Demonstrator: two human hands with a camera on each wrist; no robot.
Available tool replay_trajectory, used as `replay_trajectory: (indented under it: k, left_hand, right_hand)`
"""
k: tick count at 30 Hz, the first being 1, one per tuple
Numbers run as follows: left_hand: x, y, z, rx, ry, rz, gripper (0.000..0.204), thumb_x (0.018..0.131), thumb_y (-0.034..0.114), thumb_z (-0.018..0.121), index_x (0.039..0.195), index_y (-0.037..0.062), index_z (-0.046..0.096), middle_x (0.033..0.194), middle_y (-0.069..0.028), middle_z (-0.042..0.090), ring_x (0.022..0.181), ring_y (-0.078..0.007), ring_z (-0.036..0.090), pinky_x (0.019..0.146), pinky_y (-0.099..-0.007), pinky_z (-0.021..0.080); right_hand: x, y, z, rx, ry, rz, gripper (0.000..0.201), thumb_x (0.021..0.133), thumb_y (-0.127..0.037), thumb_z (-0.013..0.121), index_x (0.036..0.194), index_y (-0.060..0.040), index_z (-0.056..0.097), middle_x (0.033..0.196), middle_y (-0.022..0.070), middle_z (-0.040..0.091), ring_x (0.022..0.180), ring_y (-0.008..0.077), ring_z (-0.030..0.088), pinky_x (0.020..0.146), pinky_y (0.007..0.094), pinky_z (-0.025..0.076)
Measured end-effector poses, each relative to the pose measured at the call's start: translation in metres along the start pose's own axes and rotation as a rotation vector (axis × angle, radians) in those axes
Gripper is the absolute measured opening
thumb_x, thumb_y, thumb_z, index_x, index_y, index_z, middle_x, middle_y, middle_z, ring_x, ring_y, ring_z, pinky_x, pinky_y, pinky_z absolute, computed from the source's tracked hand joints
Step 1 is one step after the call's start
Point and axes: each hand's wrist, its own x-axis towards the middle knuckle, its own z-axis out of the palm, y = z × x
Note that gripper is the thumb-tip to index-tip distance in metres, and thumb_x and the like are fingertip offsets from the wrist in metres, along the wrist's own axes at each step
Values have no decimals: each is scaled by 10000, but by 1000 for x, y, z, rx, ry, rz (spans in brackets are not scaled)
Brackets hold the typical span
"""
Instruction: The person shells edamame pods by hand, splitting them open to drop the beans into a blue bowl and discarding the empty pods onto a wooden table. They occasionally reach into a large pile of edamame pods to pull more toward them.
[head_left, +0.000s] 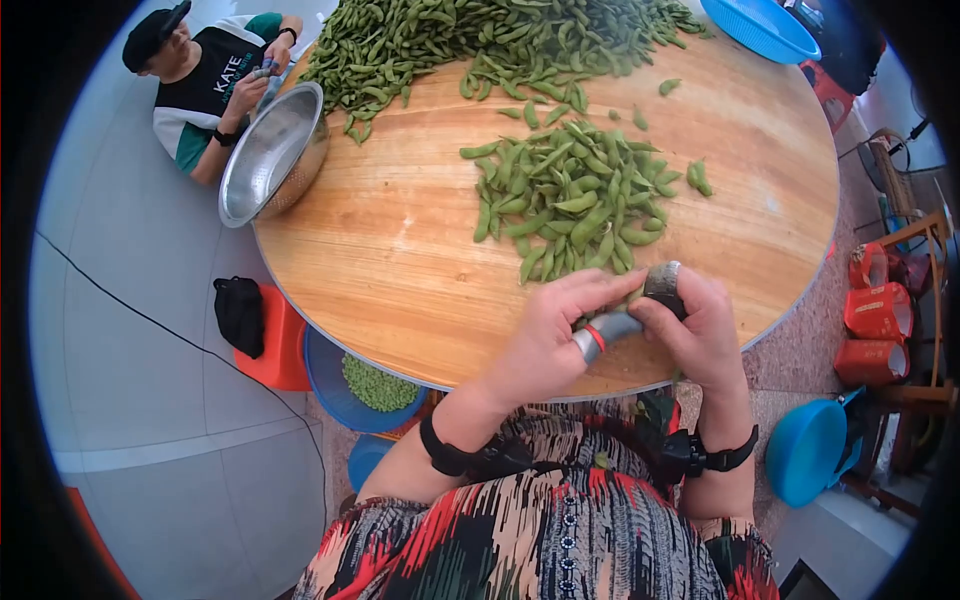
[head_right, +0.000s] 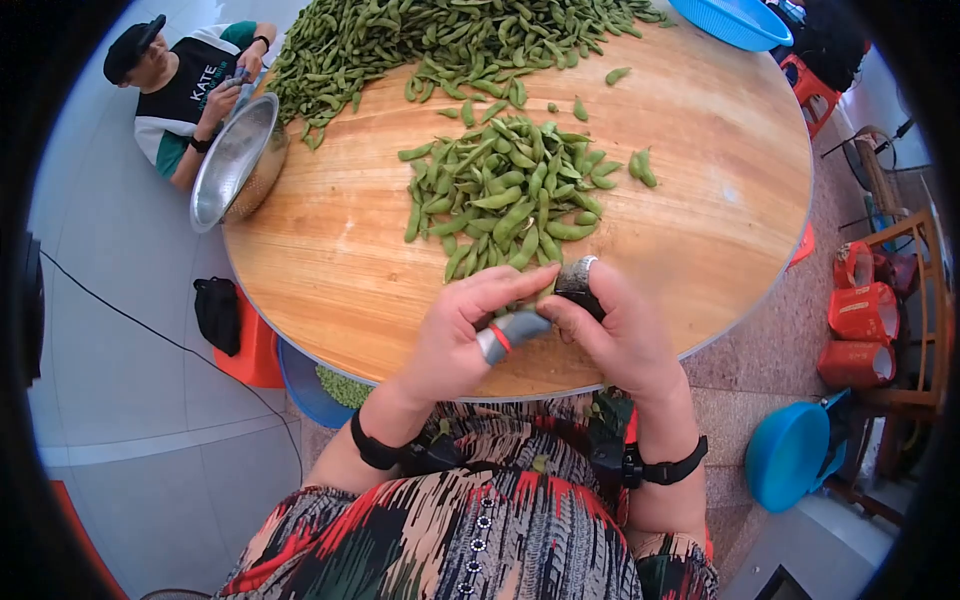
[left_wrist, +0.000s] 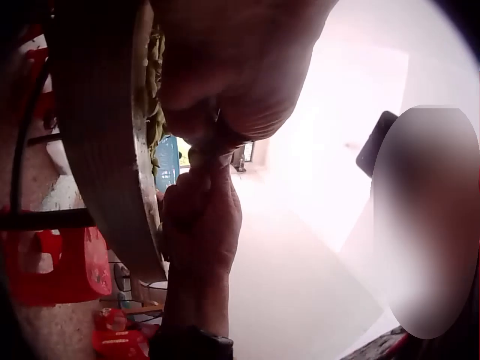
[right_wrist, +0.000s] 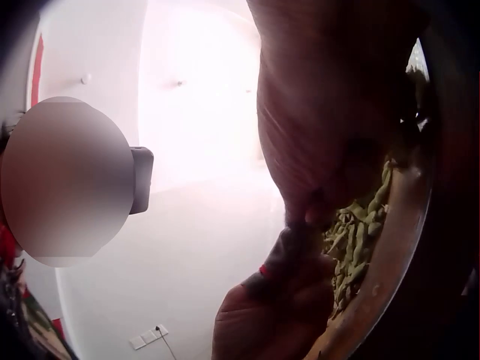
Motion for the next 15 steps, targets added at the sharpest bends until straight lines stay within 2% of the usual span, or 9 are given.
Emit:
replay_trajectory:
  k: [1,3,4,6,7,8,9,13,15]
  left_hand:
    - [0,1,1,0,-1,-1,406,784,35,592,1186,16,536,856,-84,579,745,-170,555,652,-252,437]
    - [0,4,3,-360,34,-139,400,818,69,597,1207,11,522,853,-23,579,749,-108,531,678,-213,415]
    - [-2,6,2,-358,33,-138,400,818,69,597,1207,11,522,853,-23,579,749,-108,531,678,-213,415]
    - [-5,9,-1,-809,24,-527,407,829,93,609,1217,14,515,821,27,569,720,-65,513,689,-202,409]
    - [-4,8,2,-808,24,-528,407,829,93,609,1217,14,515,821,27,569,720,-65,513,689,-202,409]
    - [-2,6,7,-530,65,-375,418,824,91,616,1220,12,510,790,32,566,698,-57,509,660,-204,416]
    - [0,5,9,-253,106,-219,429,819,90,622,1223,10,505,760,37,564,677,-49,506,632,-206,423]
    - [-3,9,11,-111,165,-194,376,770,49,632,1142,83,590,680,-27,574,591,-110,526,546,-240,424]
    - [0,4,7,186,66,233,368,741,66,674,1104,82,613,670,-36,570,589,-144,552,553,-237,438]
  right_hand:
    - [-1,-1,-1,-64,16,-52,121,839,-111,611,909,-22,567,687,-8,535,601,64,494,538,221,408]
    - [-3,-2,-1,-126,33,-108,110,839,-97,607,910,-25,564,686,-9,534,598,63,493,538,222,409]
    - [-3,-1,-1,-197,51,-150,113,845,-103,598,917,-23,561,683,-12,531,597,64,491,537,220,406]
    - [-3,1,0,-266,70,-191,117,852,-109,589,924,-21,559,681,-15,528,597,64,490,536,218,404]
    - [-2,3,1,-31,46,-98,126,855,-122,584,921,-17,559,676,-16,524,597,62,486,527,216,394]
    - [-1,4,1,203,21,-5,137,859,-135,580,919,-14,559,671,-18,519,597,61,483,518,213,384]
    - [-1,2,1,203,20,-7,137,859,-135,580,919,-14,559,671,-18,519,597,61,483,518,213,384]
    - [-4,2,-3,374,-29,138,153,849,-147,582,911,-13,542,603,-27,473,500,36,402,441,191,314]
    - [-10,8,0,502,-46,180,148,844,-136,580,913,-14,534,576,-31,454,456,26,368,405,183,284]
